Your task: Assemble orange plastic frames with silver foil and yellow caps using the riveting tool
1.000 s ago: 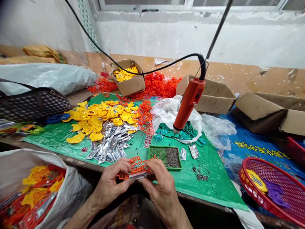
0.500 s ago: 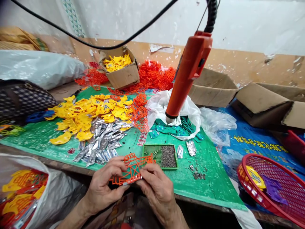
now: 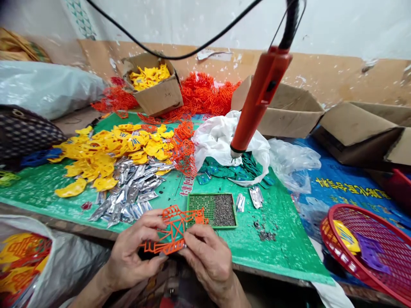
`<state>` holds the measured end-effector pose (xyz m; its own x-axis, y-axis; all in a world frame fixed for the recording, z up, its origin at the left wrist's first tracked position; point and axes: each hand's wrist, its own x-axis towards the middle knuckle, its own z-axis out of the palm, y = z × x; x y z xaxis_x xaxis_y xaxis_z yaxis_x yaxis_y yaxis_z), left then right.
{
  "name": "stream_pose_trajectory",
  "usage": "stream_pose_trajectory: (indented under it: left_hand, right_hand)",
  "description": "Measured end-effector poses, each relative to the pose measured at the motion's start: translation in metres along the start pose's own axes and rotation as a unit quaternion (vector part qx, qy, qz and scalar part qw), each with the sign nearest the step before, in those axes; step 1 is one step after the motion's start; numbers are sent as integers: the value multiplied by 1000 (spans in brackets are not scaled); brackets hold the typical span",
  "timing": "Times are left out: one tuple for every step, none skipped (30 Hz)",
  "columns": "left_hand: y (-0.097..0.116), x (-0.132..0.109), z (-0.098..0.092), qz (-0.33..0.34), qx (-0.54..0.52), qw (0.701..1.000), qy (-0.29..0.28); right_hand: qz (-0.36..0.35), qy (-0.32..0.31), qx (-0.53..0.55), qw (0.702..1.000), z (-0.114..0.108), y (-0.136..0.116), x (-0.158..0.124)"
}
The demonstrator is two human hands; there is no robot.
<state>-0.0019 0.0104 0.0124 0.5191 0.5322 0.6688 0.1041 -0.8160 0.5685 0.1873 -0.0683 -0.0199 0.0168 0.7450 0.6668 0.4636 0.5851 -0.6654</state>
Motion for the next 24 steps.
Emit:
stream_pose_trajectory:
  left_hand:
    - [0,1,-1,5,3,1000,0]
    - [-1,1,-1,13,6,1000,-1]
    - [-1,2,-2,20,10,1000,-2]
    - [-1,2,-2,29,13,999,-3]
    - [-1,3,-3,38,17,999,-4]
    - [-2,3,-3,47,20,999,-5]
    - [-2,3,-4,54,24,998,-6]
    - [-3,2,-5,60,28,998,-8]
    - [-3,2,-5,66,31,997,-10]
    - [-4,1,-6,71,33,997,-13]
    - [-4,1,-6,74,35,996,-16]
    - [-4,0,-7,76,37,996,-20]
    - [-4,0,-8,76,38,996,-24]
    - [-4,0,-8,76,40,996,-27]
    - [-4,1,-9,76,41,996,-28]
    - [-4,1,-9,75,41,996,-30]
    - [-4,1,-9,74,41,996,-31]
    - [-3,1,-10,75,41,996,-31]
    - [-4,1,-10,76,40,996,-31]
    - [-4,1,-10,77,38,996,-32]
    - [-4,0,-10,77,37,996,-33]
    - [-4,0,-10,78,36,996,-34]
    - [-4,0,-10,79,34,996,-35]
    - [-4,-1,-10,79,34,996,-36]
  right_hand:
    - [4,-7,3,1000,0,1,-2]
    - [8,-13,4,1000,0,2,-3]
    - [11,-18,4,1000,0,2,-4]
    - [12,-22,2,1000,0,3,-6]
    - [12,-24,0,1000,-1,3,-6]
    - [10,-24,-3,1000,-1,3,-7]
    - [7,-24,-7,1000,-1,2,-7]
    - [5,-23,-10,1000,-1,2,-7]
    - [2,-24,-10,1000,-2,1,-6]
    - [1,-25,-10,1000,-2,1,-6]
    - [-1,-27,-10,1000,-1,1,-6]
    - [-1,-28,-10,1000,-1,1,-6]
    - [-2,-28,-13,1000,-1,1,-6]
    - [-2,-28,-16,999,-1,1,-5]
    - [-3,-26,-20,999,-1,1,-5]
    - [-4,-26,-24,999,-1,1,-5]
    - [-4,-26,-25,999,-1,1,-4]
    - [-4,-26,-25,999,-1,0,-3]
    - [-3,-27,-23,999,0,0,-2]
    - [-1,-29,-20,999,0,-1,-1]
    - [-1,-30,-18,999,0,-2,0]
    - [-1,-31,-17,999,0,-3,1]
    - [-3,-32,-19,999,0,-4,2]
    - [-4,-33,-22,999,1,-5,3]
